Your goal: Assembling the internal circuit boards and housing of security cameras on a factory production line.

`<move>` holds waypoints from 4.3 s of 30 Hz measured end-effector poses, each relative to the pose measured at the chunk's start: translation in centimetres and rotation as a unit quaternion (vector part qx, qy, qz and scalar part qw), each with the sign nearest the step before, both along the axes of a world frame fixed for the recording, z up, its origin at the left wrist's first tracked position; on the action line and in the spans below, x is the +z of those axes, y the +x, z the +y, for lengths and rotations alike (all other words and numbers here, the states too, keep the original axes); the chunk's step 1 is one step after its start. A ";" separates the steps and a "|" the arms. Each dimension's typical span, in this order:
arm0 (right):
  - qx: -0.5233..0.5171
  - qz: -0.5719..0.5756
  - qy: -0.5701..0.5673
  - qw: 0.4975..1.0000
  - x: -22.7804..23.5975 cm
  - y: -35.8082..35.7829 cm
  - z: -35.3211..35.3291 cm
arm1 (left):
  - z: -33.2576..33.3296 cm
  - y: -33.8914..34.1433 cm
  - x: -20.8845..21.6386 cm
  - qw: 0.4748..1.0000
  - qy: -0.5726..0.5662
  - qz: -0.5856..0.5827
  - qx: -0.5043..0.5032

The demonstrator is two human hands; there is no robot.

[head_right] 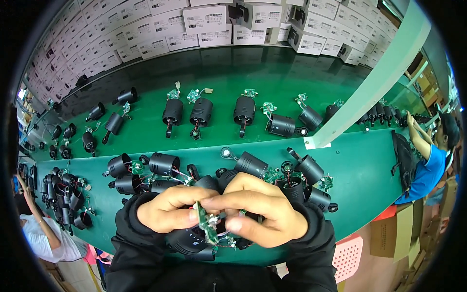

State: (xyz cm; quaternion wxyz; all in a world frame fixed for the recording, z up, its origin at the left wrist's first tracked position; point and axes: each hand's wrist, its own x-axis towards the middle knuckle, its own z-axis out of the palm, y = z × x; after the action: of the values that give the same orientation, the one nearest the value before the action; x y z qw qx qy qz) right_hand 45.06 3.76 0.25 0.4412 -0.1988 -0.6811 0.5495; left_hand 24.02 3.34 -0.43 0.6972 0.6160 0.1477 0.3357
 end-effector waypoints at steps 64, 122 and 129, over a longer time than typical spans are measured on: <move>-0.178 -0.133 0.223 0.949 -1.1 0.4 0.4 | -0.4 3.9 -0.4 0.737 0.505 0.254 0.369; -0.166 -0.140 0.266 0.939 2.3 1.7 -1.4 | -1.0 4.3 -0.7 0.709 0.558 0.136 0.409; -0.151 -0.152 0.268 0.939 0.9 1.1 -0.7 | -0.9 3.6 -0.9 0.690 0.579 0.170 0.400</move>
State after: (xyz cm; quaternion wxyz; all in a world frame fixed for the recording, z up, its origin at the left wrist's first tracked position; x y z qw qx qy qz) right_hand 46.14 3.04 1.14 0.4475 -0.2547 -0.8238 0.2370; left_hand 27.65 2.48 -1.37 -0.0352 0.8268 0.2724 0.4908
